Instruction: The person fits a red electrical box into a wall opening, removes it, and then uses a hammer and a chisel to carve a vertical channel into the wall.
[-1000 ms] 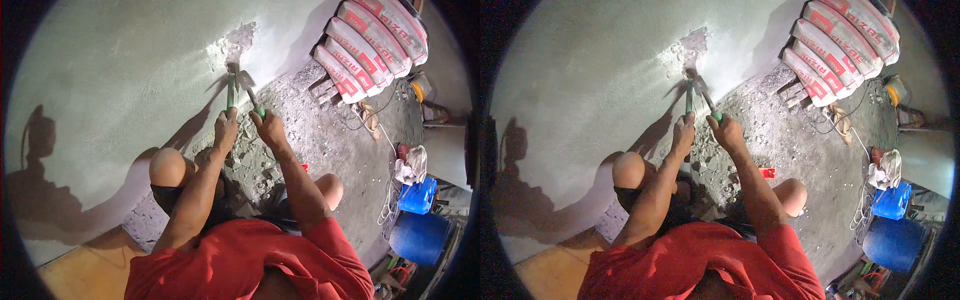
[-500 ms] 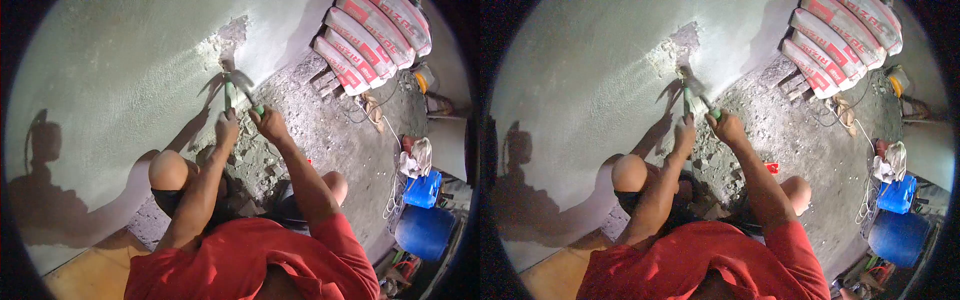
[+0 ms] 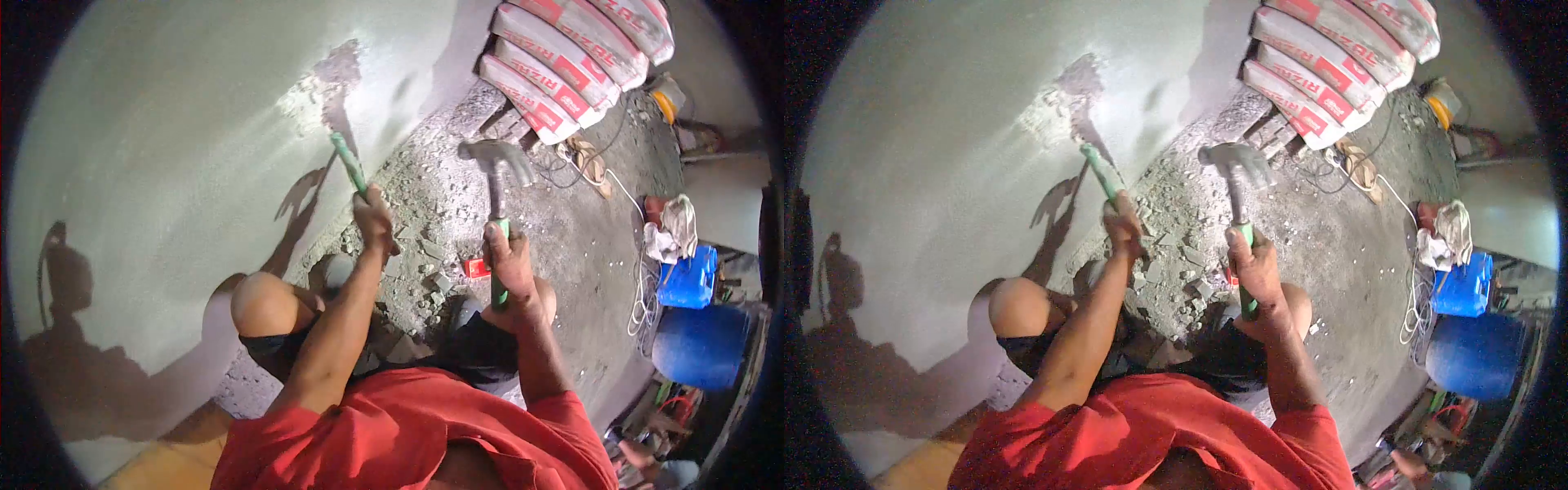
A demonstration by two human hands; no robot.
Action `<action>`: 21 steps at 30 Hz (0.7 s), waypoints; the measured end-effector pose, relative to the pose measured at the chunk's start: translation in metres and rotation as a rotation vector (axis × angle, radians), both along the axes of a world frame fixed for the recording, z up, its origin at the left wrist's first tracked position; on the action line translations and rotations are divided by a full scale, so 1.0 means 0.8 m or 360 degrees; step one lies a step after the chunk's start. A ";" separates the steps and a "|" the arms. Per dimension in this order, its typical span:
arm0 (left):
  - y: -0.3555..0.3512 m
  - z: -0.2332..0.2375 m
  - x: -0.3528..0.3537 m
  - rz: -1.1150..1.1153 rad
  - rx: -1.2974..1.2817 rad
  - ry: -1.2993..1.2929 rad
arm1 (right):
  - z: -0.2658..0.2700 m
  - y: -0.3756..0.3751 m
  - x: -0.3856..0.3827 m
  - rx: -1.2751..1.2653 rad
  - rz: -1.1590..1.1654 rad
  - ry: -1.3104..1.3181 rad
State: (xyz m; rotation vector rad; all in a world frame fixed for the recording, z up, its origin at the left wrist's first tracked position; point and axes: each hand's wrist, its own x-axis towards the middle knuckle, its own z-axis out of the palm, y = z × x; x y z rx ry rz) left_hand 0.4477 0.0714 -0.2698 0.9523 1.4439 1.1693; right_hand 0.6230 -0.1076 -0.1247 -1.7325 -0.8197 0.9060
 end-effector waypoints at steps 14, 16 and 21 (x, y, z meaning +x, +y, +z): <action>-0.108 0.171 -0.028 -0.0799 0.0305 0.0940 | -0.010 -0.006 0.046 0.0317 -0.0356 0.0911; -0.107 0.182 -0.031 -0.0888 0.0329 0.0980 | -0.014 -0.007 0.038 0.0335 -0.0332 0.0883; -0.036 0.180 -0.085 -0.1210 0.0478 0.2044 | 0.000 0.007 0.012 -0.0010 -0.0158 0.0115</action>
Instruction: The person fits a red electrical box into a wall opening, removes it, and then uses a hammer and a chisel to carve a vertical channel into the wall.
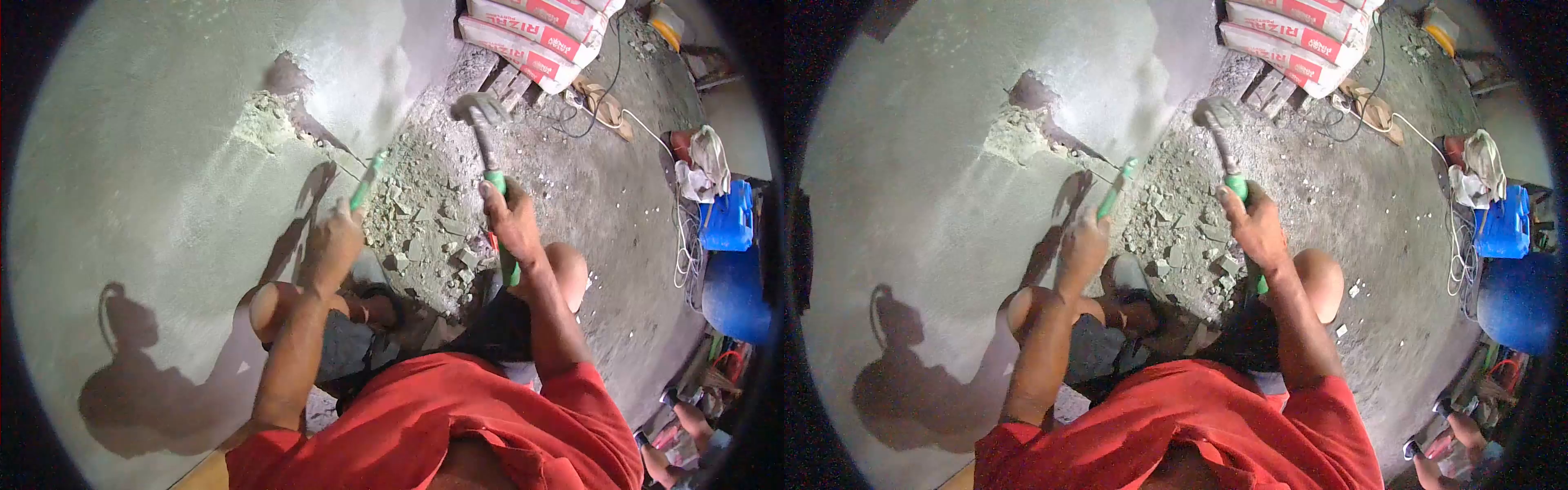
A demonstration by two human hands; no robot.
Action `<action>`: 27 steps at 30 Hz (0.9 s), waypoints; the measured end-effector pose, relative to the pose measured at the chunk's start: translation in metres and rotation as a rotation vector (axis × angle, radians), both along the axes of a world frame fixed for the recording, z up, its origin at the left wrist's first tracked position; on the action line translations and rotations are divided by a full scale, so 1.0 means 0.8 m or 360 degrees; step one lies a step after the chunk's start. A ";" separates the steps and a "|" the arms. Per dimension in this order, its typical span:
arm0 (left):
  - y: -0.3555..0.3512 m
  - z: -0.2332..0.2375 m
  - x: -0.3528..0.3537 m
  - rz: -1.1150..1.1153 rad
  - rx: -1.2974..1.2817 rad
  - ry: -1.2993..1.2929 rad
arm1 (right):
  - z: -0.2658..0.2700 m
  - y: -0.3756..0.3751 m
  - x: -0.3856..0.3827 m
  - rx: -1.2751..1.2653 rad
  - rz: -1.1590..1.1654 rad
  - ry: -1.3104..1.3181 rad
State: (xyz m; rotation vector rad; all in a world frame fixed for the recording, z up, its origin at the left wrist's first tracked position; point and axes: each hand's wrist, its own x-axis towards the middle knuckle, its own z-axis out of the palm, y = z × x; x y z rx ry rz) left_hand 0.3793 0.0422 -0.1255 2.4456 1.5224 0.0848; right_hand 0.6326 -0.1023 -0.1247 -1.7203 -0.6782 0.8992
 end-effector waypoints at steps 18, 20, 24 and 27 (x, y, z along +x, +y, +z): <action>0.124 0.045 -0.009 -0.0715 0.0557 0.0583 | 0.051 0.097 -0.029 0.0438 0.0047 0.0254; 0.123 0.049 -0.005 -0.0785 0.0540 0.0524 | 0.057 0.099 -0.026 0.0595 -0.0086 0.0222; 0.123 0.054 0.022 -0.0901 0.0644 0.0698 | -0.054 0.144 -0.109 0.0577 -0.0501 -0.0066; 0.121 0.061 0.035 -0.0931 0.0660 0.0786 | -0.102 0.141 -0.135 -0.0058 0.0108 0.0640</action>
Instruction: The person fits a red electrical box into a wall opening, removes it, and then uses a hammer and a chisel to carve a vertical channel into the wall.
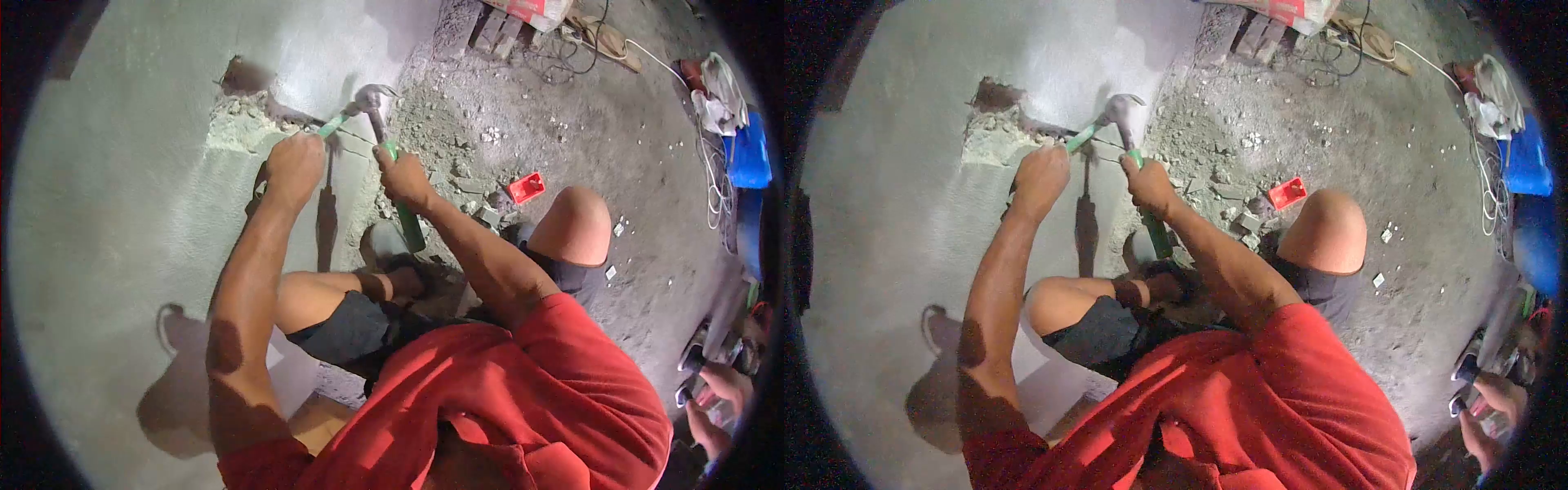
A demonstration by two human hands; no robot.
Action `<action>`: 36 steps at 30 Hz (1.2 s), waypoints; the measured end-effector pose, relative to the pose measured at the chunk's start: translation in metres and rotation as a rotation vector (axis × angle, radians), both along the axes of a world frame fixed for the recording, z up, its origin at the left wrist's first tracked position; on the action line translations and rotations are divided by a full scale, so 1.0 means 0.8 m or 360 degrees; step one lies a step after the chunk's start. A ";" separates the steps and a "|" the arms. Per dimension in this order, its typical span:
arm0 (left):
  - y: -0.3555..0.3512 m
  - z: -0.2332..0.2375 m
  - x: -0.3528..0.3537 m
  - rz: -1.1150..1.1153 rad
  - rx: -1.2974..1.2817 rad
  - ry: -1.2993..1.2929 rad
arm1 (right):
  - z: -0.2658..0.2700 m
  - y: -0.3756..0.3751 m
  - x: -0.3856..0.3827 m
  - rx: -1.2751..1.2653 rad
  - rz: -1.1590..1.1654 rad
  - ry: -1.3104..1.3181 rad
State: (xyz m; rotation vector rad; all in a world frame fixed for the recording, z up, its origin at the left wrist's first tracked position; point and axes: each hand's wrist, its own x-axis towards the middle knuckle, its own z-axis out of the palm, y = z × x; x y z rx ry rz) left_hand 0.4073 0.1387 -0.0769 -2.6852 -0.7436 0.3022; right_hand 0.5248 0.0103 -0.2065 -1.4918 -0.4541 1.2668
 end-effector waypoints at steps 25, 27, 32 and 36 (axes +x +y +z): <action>-0.174 -0.108 -0.069 0.0749 -0.0553 -0.0461 | 0.006 -0.066 0.075 -0.0005 -0.0162 -0.0111; -0.150 -0.105 -0.068 0.0877 -0.0642 -0.0588 | 0.026 -0.072 0.070 0.0041 -0.0162 -0.0140; -0.118 -0.130 -0.050 0.1173 -0.0513 -0.0877 | 0.046 -0.077 0.052 0.0140 -0.0042 -0.0231; -0.100 -0.150 -0.062 0.1135 -0.0646 -0.1215 | 0.071 -0.086 0.047 0.0182 0.0085 -0.0201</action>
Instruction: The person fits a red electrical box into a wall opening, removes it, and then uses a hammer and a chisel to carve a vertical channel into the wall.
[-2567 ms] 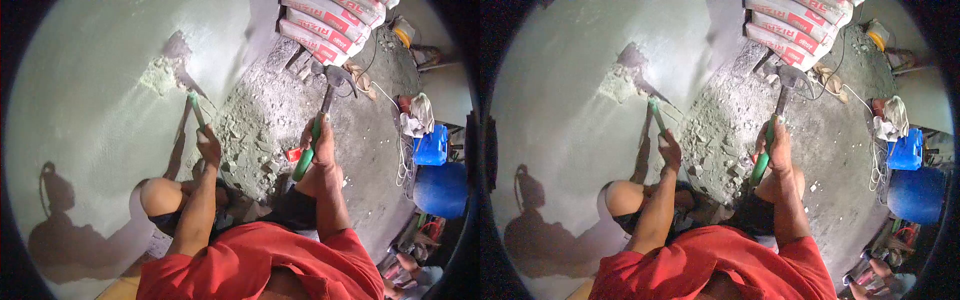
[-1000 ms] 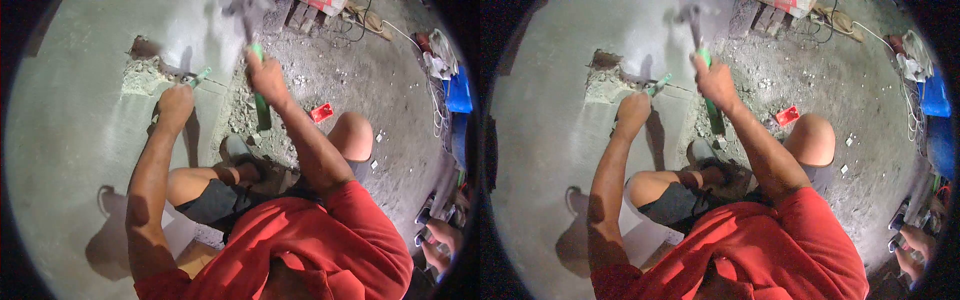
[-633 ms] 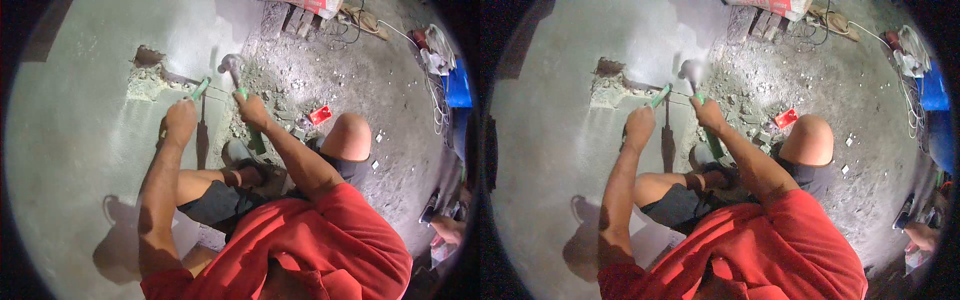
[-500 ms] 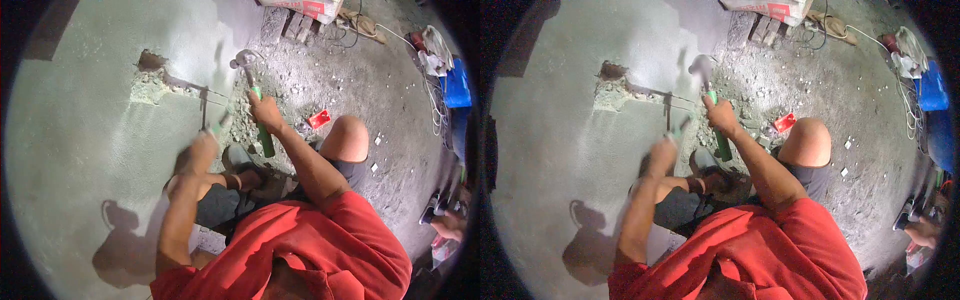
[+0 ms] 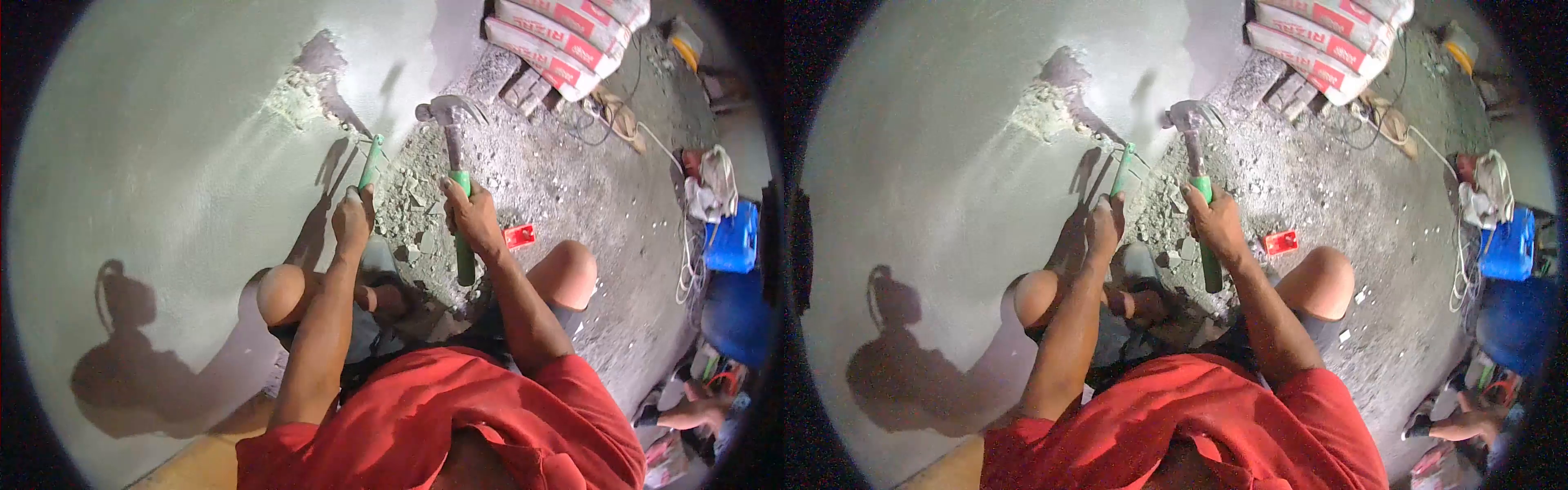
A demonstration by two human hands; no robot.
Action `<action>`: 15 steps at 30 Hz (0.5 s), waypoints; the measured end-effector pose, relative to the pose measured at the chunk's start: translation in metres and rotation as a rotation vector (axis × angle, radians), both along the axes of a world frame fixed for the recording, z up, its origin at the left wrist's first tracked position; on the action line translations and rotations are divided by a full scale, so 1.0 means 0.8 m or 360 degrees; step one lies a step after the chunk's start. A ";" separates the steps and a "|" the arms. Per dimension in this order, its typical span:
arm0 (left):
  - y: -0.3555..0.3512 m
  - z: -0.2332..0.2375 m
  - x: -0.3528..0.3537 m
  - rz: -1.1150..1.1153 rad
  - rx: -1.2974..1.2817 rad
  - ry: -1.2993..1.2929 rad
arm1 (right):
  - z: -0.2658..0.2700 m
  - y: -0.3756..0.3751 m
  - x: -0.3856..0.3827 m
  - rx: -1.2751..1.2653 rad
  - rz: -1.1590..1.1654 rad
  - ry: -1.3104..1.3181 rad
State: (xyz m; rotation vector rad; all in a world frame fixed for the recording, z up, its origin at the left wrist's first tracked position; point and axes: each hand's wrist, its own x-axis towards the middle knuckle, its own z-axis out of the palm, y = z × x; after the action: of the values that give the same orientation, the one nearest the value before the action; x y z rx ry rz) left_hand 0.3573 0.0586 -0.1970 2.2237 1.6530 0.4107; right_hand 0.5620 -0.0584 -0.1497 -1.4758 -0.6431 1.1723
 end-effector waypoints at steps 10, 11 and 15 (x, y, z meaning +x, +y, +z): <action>0.014 -0.101 -0.030 0.0021 0.0524 -0.0026 | -0.014 0.000 -0.021 0.0493 -0.0193 -0.0517; 0.018 -0.105 -0.031 -0.0047 0.0509 -0.0031 | -0.044 0.006 -0.027 0.0649 -0.0186 -0.0384; 0.016 -0.092 -0.024 0.0059 0.0310 -0.0167 | -0.164 0.066 -0.049 0.0174 0.0054 -0.1012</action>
State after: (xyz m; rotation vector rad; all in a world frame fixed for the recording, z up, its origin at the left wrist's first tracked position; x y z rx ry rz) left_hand 0.3382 0.0712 -0.2707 2.2666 1.6642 0.7137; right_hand 0.5226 -0.0056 -0.2811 -1.7517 -1.1437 0.6625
